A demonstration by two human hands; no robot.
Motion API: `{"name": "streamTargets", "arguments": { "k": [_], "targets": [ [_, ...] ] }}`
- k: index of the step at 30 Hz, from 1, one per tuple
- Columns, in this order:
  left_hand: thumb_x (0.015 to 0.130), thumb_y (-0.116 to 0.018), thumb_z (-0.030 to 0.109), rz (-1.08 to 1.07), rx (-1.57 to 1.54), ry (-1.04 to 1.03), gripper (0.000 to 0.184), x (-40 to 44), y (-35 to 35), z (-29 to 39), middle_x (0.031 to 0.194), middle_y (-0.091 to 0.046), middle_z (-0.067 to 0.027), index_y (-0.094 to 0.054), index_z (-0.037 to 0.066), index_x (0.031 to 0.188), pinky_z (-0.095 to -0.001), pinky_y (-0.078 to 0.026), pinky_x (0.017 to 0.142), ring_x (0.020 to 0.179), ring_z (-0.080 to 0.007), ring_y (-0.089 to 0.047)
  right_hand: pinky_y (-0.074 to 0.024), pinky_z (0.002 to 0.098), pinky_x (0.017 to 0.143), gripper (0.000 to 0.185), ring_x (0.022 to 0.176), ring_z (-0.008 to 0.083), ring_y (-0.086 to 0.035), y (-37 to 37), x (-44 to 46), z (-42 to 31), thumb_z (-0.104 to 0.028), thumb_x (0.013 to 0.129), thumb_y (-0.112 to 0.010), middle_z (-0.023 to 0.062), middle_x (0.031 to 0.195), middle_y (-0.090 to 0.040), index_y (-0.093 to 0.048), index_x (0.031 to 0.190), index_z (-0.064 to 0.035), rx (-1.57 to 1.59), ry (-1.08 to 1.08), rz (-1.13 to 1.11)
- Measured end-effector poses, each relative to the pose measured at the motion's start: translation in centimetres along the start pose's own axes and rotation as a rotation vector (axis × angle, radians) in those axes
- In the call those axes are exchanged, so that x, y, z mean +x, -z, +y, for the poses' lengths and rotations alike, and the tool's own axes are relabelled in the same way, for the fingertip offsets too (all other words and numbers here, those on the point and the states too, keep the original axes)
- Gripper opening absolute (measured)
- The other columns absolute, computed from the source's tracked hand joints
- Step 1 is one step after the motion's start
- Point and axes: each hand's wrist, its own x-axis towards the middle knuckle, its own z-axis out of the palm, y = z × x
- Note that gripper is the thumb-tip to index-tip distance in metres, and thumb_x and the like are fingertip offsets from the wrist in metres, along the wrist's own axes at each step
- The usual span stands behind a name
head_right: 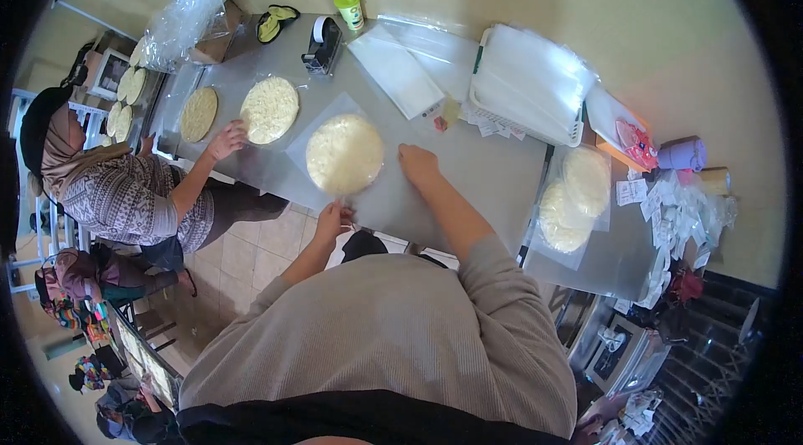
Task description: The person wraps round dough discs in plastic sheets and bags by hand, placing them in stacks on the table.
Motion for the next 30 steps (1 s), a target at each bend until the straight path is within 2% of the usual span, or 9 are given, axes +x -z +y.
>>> {"name": "streamTargets", "arguments": {
  "k": [5,8,12,15,18,21,26,27,30],
  "targets": [
    [0.093,-0.044,0.030,0.056,-0.118,-0.294,0.028,-2.6,0.2,4.2,0.066,-0.052,-0.0003,-0.054,0.008,0.079,-0.0260,-0.043,0.054,0.061,-0.0116,-0.052,-0.0474,0.0419,0.069,0.022,0.081,0.0301,-0.061,5.0,-2.4,-0.7,-0.029,0.086,-0.049,0.0103,0.087,-0.063,-0.058,0.091,-0.0104,0.154,0.032,0.124],
    [0.094,-0.047,0.030,-0.098,-0.531,-0.303,0.028,-5.8,-0.7,9.3,0.063,-0.047,0.0007,-0.049,0.010,0.074,-0.0261,-0.042,0.058,0.061,-0.0110,-0.048,-0.0470,0.0412,0.068,0.020,0.082,0.0288,-0.061,10.7,-6.2,-0.2,-0.028,0.085,-0.051,0.0087,0.089,-0.063,-0.058,0.089,-0.0099,0.168,0.001,0.086],
    [0.094,-0.048,0.027,-0.221,-0.597,-0.282,0.028,-9.3,-4.9,13.8,0.064,-0.051,-0.0005,-0.051,0.009,0.073,-0.0249,-0.042,0.055,0.058,-0.0110,-0.050,-0.0477,0.0390,0.073,0.026,0.091,0.0260,-0.060,14.6,-10.5,2.3,-0.033,0.082,-0.060,0.0089,0.101,-0.062,-0.060,0.097,-0.0128,0.265,0.040,0.216],
    [0.094,-0.048,0.026,-0.355,-0.377,-0.303,0.029,-11.8,-9.6,14.3,0.063,-0.055,-0.0027,-0.055,0.007,0.074,-0.0246,-0.042,0.053,0.056,-0.0116,-0.052,-0.0480,0.0368,0.080,0.036,0.102,0.0235,-0.059,16.8,-13.8,1.4,-0.032,0.080,-0.065,0.0092,0.115,-0.059,-0.061,0.111,-0.0145,0.238,0.497,0.583],
    [0.095,-0.046,0.024,-0.538,-0.127,-0.305,0.030,-15.5,-13.7,14.0,0.064,-0.059,-0.0052,-0.060,0.004,0.078,-0.0247,-0.043,0.054,0.054,-0.0126,-0.054,-0.0476,0.0345,0.084,0.041,0.103,0.0234,-0.059,16.7,-16.3,0.5,-0.030,0.079,-0.066,0.0114,0.113,-0.061,-0.061,0.115,-0.0106,0.238,0.681,0.457],
    [0.095,-0.044,0.025,-0.677,0.036,-0.272,0.032,-16.7,-15.7,14.7,0.064,-0.061,-0.0067,-0.061,0.003,0.081,-0.0258,-0.042,0.052,0.053,-0.0139,-0.055,-0.0466,0.0303,0.085,0.040,0.092,0.0242,-0.063,19.0,-19.0,0.8,-0.029,0.081,-0.065,0.0134,0.101,-0.065,-0.062,0.113,-0.0052,0.731,0.269,-0.114],
    [0.096,-0.040,0.028,-0.715,0.094,-0.383,0.036,-16.2,-15.2,16.4,0.064,-0.062,-0.0077,-0.062,0.001,0.085,-0.0265,-0.043,0.052,0.054,-0.0154,-0.058,-0.0473,0.0270,0.081,0.028,0.090,0.0155,-0.063,22.4,-23.4,7.9,-0.018,0.089,-0.056,0.0096,0.100,-0.068,-0.062,0.111,-0.0019,0.572,-0.032,0.096],
    [0.096,-0.040,0.029,-0.678,0.074,-0.410,0.037,-15.2,-14.4,16.6,0.064,-0.062,-0.0077,-0.062,0.002,0.085,-0.0265,-0.043,0.052,0.055,-0.0156,-0.059,-0.0479,0.0276,0.080,0.024,0.088,0.0160,-0.064,22.9,-24.7,13.6,-0.016,0.090,-0.054,0.0101,0.099,-0.068,-0.063,0.108,-0.0025,0.598,-0.028,0.263],
    [0.097,-0.038,0.029,-0.583,0.035,-0.418,0.037,-13.3,-12.0,16.4,0.066,-0.062,-0.0072,-0.062,0.002,0.090,-0.0259,-0.044,0.053,0.056,-0.0148,-0.059,-0.0477,0.0285,0.076,0.025,0.085,0.0197,-0.064,26.6,-27.0,15.0,-0.021,0.089,-0.056,0.0152,0.095,-0.067,-0.064,0.106,-0.0032,0.425,-0.131,0.482]
  ]
}}
